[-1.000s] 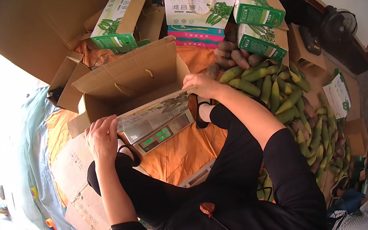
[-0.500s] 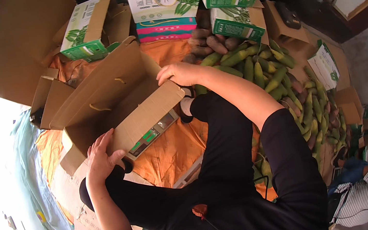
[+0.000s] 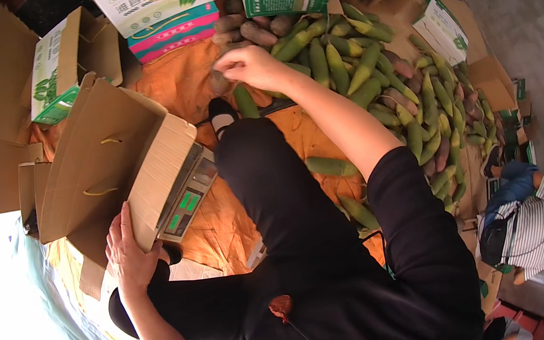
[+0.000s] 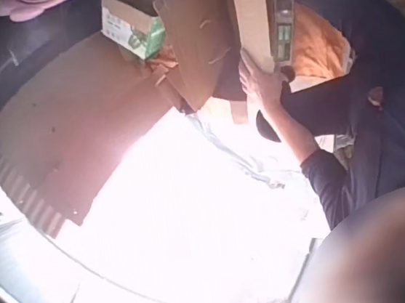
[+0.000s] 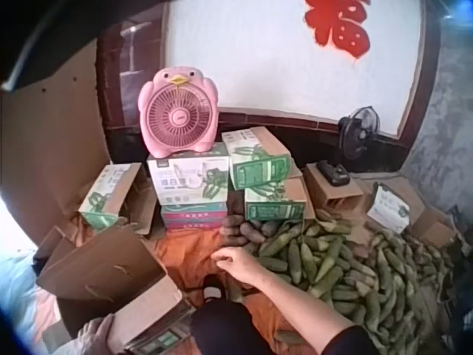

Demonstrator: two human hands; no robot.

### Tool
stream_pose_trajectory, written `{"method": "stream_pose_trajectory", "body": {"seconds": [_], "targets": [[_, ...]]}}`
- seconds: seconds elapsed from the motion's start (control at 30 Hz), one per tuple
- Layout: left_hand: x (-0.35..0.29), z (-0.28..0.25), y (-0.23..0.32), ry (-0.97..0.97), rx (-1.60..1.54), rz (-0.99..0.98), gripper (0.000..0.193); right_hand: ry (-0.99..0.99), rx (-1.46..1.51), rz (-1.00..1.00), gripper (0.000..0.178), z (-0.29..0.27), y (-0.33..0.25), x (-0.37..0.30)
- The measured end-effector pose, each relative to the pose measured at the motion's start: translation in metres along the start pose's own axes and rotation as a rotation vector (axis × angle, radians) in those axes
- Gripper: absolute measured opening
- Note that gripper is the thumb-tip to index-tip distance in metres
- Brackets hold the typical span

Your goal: The recorder is packing vegetables into cardboard boxes, weighing them on a scale, and organizing them on the floor.

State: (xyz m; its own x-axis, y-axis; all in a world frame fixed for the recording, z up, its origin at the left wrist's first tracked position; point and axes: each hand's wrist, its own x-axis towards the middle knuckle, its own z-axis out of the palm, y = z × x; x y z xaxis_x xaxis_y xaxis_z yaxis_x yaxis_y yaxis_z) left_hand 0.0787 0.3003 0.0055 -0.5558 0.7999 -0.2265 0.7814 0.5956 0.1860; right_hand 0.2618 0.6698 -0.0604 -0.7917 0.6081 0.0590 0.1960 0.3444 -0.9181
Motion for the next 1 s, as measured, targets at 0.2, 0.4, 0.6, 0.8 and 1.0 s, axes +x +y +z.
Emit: {"method": "stream_pose_trajectory", "body": {"seconds": [0.2,0.4,0.6,0.8,1.0], "targets": [[0.002,0.01,-0.002,0.074,0.017,0.001,0.097,0.133,-0.291,0.283,0.019,-0.015,0.13,-0.123],[0.005,0.017,0.001,0.056,0.015,-0.003,0.098,-0.262,-0.842,0.516,0.017,0.006,0.235,-0.263],[-0.001,0.012,0.0,0.08,0.011,-0.023,0.098,0.067,-0.666,0.756,0.021,0.021,0.247,-0.331],[0.017,0.027,0.011,0.051,-0.008,0.014,0.095,0.21,-0.234,1.567,0.032,-0.008,0.309,-0.417],[0.003,0.022,-0.006,0.073,0.083,-0.017,0.096,0.943,0.657,1.703,0.049,0.023,0.258,-0.373]]}}
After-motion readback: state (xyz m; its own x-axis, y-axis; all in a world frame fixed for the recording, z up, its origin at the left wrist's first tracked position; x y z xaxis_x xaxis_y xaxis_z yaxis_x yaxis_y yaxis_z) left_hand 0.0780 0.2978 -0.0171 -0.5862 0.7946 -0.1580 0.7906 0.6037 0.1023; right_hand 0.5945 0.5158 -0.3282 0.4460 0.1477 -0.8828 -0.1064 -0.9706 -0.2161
